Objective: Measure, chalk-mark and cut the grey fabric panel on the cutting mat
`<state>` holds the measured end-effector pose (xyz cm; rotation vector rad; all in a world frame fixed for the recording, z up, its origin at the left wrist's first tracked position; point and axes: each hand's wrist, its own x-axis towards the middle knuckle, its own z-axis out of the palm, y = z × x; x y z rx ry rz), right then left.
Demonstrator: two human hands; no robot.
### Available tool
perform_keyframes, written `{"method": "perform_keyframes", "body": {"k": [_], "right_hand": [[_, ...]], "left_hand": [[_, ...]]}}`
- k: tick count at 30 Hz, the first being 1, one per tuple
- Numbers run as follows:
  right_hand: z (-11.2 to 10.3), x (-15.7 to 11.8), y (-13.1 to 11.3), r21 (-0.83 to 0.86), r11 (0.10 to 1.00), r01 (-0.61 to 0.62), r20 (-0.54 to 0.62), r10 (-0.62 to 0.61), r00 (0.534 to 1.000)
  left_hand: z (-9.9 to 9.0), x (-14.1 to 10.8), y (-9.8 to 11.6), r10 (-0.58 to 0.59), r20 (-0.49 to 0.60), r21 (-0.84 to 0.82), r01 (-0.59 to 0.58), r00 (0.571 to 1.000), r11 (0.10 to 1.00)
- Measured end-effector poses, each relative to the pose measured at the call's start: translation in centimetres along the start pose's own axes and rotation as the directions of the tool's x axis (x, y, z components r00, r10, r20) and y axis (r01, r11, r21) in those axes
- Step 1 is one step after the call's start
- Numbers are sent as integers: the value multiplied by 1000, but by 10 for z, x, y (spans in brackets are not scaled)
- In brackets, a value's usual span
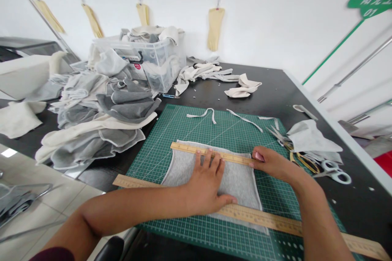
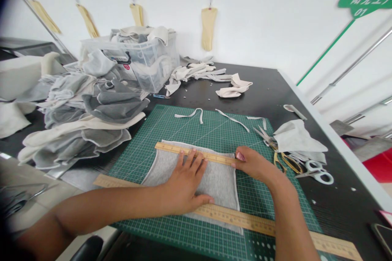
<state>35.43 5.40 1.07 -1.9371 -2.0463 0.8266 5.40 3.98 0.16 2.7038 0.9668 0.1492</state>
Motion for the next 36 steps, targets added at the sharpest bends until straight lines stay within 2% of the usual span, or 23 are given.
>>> {"method": "perform_keyframes", "body": {"k": [19,25,32,35,36], "right_hand": [[1,0,5,7,1000,16,-5,-16,1000],[-2,-4,-4,4,1000,9,-7,-9,1000],[3,-1,-20,-102,992,-72,-74,64,995],[6,-3,-41,-218,970,-108,-217,60,974],[8,-3,-50,-249,965,-82,-254,17,967]], "left_hand": [[6,0,-2,-3,41,4,3,999,1000],[4,-1,-2,14,42,-15,-13,999,1000],[3,-2,-1,25,29,11,-26,999,1000],[4,-2,-2,23,30,14,-23,999,1000],[4,-2,-2,22,31,12,-23,999,1000]]}}
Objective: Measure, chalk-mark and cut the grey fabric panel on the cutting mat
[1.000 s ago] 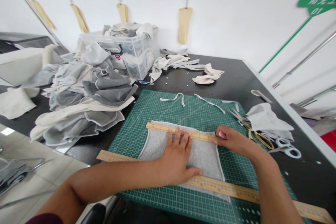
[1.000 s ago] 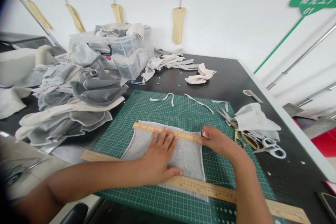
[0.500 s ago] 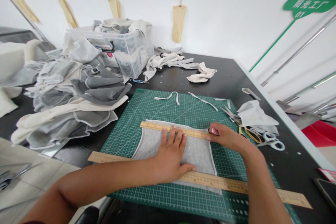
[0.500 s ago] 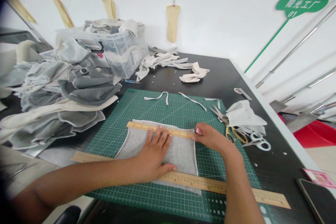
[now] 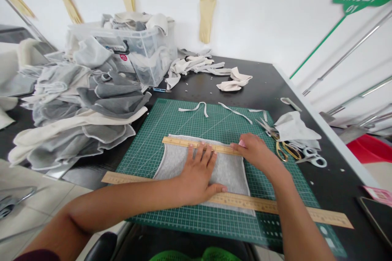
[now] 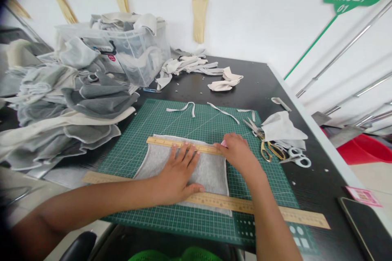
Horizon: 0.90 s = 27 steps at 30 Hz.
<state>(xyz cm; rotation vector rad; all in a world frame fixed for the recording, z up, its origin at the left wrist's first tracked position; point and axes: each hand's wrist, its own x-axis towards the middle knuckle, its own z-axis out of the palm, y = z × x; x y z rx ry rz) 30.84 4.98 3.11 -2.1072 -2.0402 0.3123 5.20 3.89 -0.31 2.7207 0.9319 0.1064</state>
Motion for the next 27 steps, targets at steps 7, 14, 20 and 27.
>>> {"method": "perform_keyframes", "body": {"k": [7,14,20,27], "right_hand": [[16,-2,-43,118,989,89,78,-99,992],[21,0,-41,68,995,77,106,-83,991],[16,-2,-41,68,992,111,153,-120,981],[16,-3,-41,27,991,131,118,-133,984]], "left_hand": [[1,0,-1,-2,-8,-16,2,1000,1000],[-12,1,4,155,-99,46,-151,983,987],[-11,-9,7,409,2,-96,-407,913,909],[-7,-14,8,469,57,-172,-454,881,874]]}}
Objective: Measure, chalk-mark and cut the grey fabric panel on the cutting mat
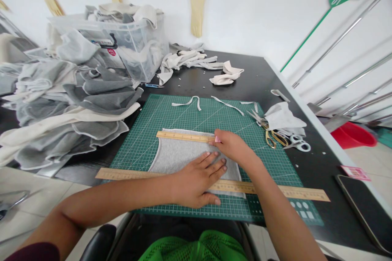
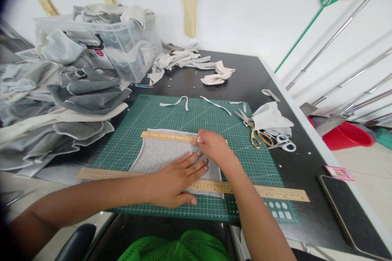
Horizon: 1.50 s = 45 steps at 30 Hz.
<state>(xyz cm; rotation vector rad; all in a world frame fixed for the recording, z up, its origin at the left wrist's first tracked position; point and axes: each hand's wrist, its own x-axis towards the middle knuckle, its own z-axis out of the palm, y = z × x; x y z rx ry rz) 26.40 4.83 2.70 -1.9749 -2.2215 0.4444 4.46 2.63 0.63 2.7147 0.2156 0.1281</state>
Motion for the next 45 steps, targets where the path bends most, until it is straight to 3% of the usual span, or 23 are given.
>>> {"method": "perform_keyframes", "body": {"k": [3,9,13,18,24,30,33,36,39,41,45], "right_hand": [[-2,-2,-4,-32,999,12,6,-12,1000],[-16,-12,-6,-5,1000,28,25,-28,999],[-27,-25,12,9,997,-71,157,69,985],[-26,-35,31,-38,971,-237,348,235,908],[-33,-36,27,-139,917,-374,315,399,861],[-36,-38,30,-167,903,-395,331,429,841],[-36,-39,30,-143,923,-357,340,384,858],[-37,-38,24,-31,971,-239,316,236,919],[-36,-34,8,85,994,-62,235,40,971],[-33,-30,-5,158,987,21,193,-52,980],[-16,-18,-27,199,977,80,-12,-79,997]], "left_hand": [[-2,2,-2,46,9,-10,-46,999,999],[-3,4,-2,30,10,-24,-29,1000,999],[-6,3,0,14,35,-36,-13,999,999],[-5,5,-1,-8,65,-56,11,998,998],[-4,4,0,-18,57,-26,19,998,999],[3,0,0,-111,-22,23,112,994,993],[6,0,-1,-107,-21,29,108,994,994],[6,1,-2,-69,-11,38,69,998,997],[5,3,-1,-52,-8,53,52,999,997],[6,3,-1,-55,-18,63,56,998,996],[5,4,0,-58,-59,72,63,997,995]]}}
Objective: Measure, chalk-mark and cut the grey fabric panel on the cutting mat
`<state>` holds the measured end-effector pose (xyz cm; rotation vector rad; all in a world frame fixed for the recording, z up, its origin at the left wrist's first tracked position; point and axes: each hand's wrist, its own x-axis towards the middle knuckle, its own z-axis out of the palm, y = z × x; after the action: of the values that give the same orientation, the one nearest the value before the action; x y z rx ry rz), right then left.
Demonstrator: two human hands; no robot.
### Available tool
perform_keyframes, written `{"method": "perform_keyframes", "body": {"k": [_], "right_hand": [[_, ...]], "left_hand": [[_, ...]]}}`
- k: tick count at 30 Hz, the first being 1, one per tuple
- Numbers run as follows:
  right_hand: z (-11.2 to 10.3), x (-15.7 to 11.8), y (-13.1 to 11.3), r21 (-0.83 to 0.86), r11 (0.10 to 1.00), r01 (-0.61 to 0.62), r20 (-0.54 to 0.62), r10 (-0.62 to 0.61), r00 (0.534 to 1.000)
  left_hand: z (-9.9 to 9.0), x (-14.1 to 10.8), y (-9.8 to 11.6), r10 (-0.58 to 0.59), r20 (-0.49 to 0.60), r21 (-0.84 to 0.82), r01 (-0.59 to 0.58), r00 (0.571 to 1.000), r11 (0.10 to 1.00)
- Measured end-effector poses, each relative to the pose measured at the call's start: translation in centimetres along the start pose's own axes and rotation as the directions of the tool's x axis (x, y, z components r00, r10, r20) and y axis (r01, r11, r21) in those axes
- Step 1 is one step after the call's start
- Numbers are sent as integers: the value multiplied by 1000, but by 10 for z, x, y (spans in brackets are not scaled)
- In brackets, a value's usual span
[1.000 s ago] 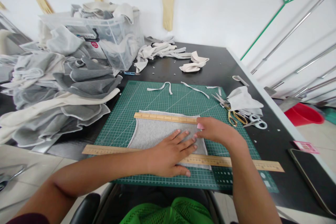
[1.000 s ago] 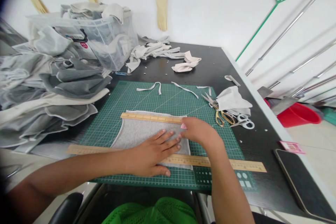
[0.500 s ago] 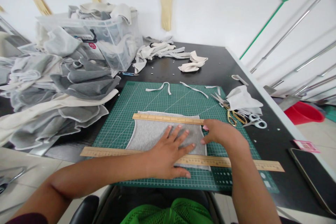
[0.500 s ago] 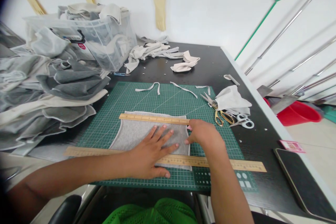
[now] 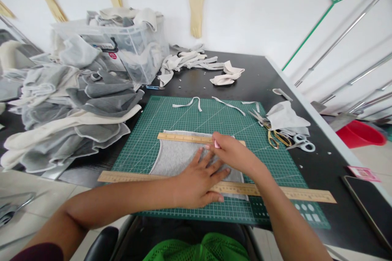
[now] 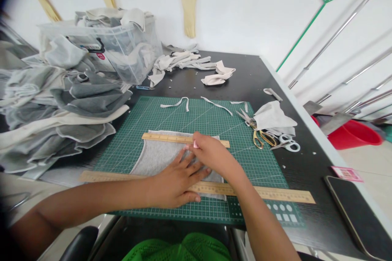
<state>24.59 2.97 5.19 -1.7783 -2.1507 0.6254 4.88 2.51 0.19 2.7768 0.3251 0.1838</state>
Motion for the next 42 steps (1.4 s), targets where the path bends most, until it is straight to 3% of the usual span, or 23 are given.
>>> {"method": "perform_keyframes", "body": {"k": [2,4,7,15,25,31,35,42], "right_hand": [[11,7,-1,-70,997,27,-138,-37,990],[20,12,4,-185,981,58,-206,-97,974],[28,17,14,-263,961,90,-182,-141,973],[32,21,23,-228,971,77,-177,-119,977],[34,21,17,-273,959,76,-197,-133,971],[33,20,16,-246,961,126,-166,-170,971],[30,21,16,-142,964,226,-123,-244,962],[29,23,18,-135,975,179,-93,-192,977]], "left_hand": [[-1,0,0,-1,-7,-3,1,1000,1000],[-2,0,1,-3,-3,-10,3,1000,1000],[-1,-1,0,-6,-2,-17,6,1000,1000],[2,2,1,-56,44,-48,58,997,997],[2,0,8,-280,49,-21,281,959,959],[-3,0,8,-242,93,-27,245,966,969],[-1,-2,9,-214,31,18,213,976,977],[5,-7,17,-145,-109,191,164,983,968]]}}
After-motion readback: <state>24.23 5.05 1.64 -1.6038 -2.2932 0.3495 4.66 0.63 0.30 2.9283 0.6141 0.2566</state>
